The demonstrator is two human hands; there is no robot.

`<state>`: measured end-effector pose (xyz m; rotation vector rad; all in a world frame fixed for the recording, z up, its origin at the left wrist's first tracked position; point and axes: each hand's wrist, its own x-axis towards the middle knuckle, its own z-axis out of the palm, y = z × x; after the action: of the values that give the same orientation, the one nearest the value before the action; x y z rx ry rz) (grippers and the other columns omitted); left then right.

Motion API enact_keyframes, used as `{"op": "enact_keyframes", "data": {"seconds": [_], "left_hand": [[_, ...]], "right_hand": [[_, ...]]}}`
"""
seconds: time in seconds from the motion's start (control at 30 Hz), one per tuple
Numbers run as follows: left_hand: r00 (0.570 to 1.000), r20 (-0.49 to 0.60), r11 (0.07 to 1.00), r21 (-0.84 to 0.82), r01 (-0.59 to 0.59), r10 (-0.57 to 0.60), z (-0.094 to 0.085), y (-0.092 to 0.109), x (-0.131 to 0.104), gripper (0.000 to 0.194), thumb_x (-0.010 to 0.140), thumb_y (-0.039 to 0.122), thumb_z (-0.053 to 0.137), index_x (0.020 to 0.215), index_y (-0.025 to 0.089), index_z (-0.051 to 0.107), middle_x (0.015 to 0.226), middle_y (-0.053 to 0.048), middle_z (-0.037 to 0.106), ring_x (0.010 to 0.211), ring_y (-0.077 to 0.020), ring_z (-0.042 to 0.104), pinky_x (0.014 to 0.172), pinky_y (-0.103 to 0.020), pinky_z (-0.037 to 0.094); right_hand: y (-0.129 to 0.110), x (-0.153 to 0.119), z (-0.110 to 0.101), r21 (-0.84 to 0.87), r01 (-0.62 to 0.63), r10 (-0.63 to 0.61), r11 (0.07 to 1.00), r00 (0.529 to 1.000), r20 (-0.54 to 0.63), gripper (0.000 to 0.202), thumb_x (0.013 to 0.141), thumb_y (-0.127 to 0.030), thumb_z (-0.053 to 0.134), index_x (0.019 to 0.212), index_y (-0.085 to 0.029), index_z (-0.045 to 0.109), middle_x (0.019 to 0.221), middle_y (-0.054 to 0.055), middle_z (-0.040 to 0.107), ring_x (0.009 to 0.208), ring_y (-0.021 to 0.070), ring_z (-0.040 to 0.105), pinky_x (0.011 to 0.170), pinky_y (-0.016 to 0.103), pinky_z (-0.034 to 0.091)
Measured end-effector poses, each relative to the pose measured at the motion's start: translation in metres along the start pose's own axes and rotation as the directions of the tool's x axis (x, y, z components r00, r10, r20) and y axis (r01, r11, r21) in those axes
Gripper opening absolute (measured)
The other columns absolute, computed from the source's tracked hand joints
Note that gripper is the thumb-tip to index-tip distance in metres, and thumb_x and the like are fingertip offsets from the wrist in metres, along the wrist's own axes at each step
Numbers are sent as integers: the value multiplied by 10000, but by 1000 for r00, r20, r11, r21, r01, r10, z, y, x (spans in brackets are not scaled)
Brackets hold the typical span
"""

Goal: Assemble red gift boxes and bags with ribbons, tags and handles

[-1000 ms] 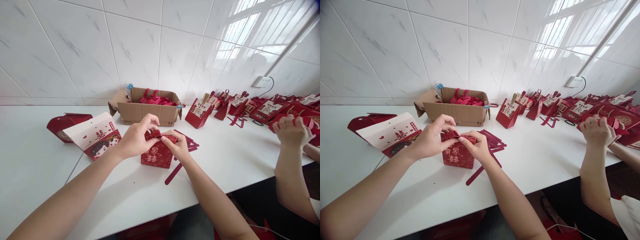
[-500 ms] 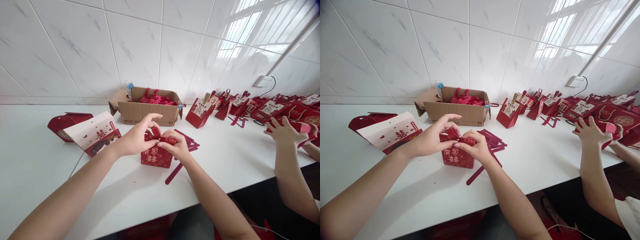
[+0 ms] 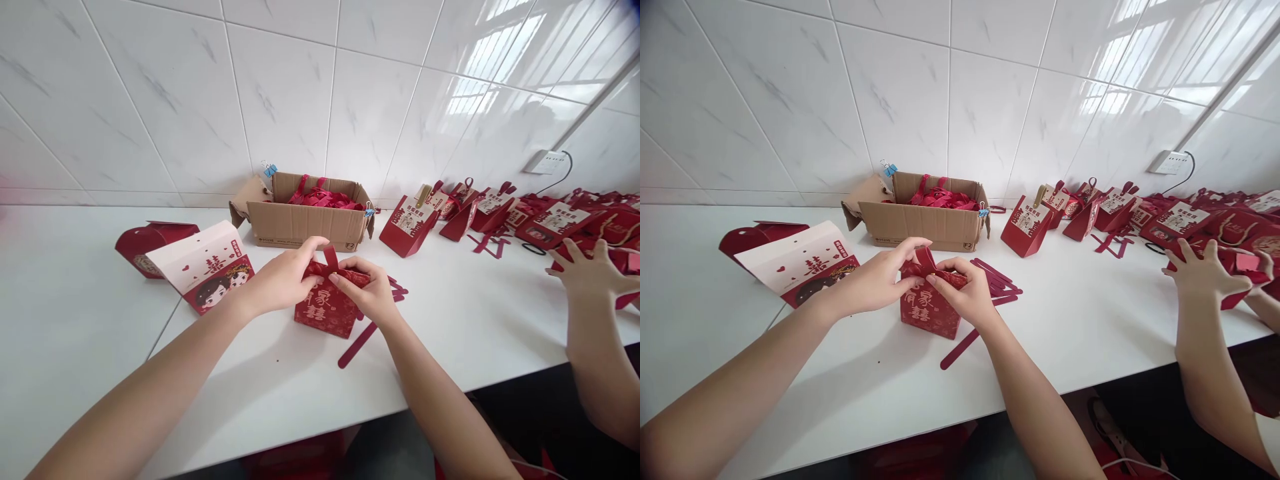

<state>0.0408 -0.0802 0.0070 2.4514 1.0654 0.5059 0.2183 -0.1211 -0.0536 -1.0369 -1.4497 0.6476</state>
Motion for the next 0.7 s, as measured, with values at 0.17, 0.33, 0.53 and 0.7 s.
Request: {"op": "enact_keyframes", "data": {"seconds": [0.17, 0.33, 0.53, 0.7], "left_hand": [[1000, 13, 1000, 9, 2, -3, 0, 1, 0, 485, 867, 233, 485, 1342, 268, 390, 1133, -79, 662, 987, -269, 657, 750, -360, 522], [999, -30, 1000, -6, 19, -19, 1, -1, -1, 594, 868, 308, 516, 1419, 303, 294, 1266, -80, 595, 1100, -280, 607, 832, -390, 522], [970, -243, 1000, 2, 26, -25, -31, 0, -18, 690, 807, 491, 614, 1419, 389, 311, 1391, -37, 496, 1206, -293, 540, 923, -458, 523], [881, -471, 997, -16, -69, 53, -65, 4, -30, 615, 717, 467, 675, 1288, 355, 478, 1283, -10, 575, 1159, -270, 570, 889, -459, 548]], "right_hand": [[4, -1, 3, 9, 52, -52, 999, 998, -42, 82, 778, -271, 699, 801, -204, 657, 781, 5, 669, 725, 148, 620, 708, 301, 498], [4, -1, 3, 61, 27, -23, 998, 997, -78, 97, 760, -294, 716, 788, -215, 667, 770, 0, 665, 718, 147, 618, 689, 292, 499], [2, 15, -55, 115, 20, 43, 993, 851, -523, 265, 648, -377, 801, 797, -203, 668, 723, -17, 644, 655, 134, 606, 633, 277, 511], [27, 44, -124, -34, 2, -28, 999, 634, -773, 401, 620, -451, 789, 875, -172, 657, 806, 21, 650, 761, 177, 627, 738, 346, 533]]}}
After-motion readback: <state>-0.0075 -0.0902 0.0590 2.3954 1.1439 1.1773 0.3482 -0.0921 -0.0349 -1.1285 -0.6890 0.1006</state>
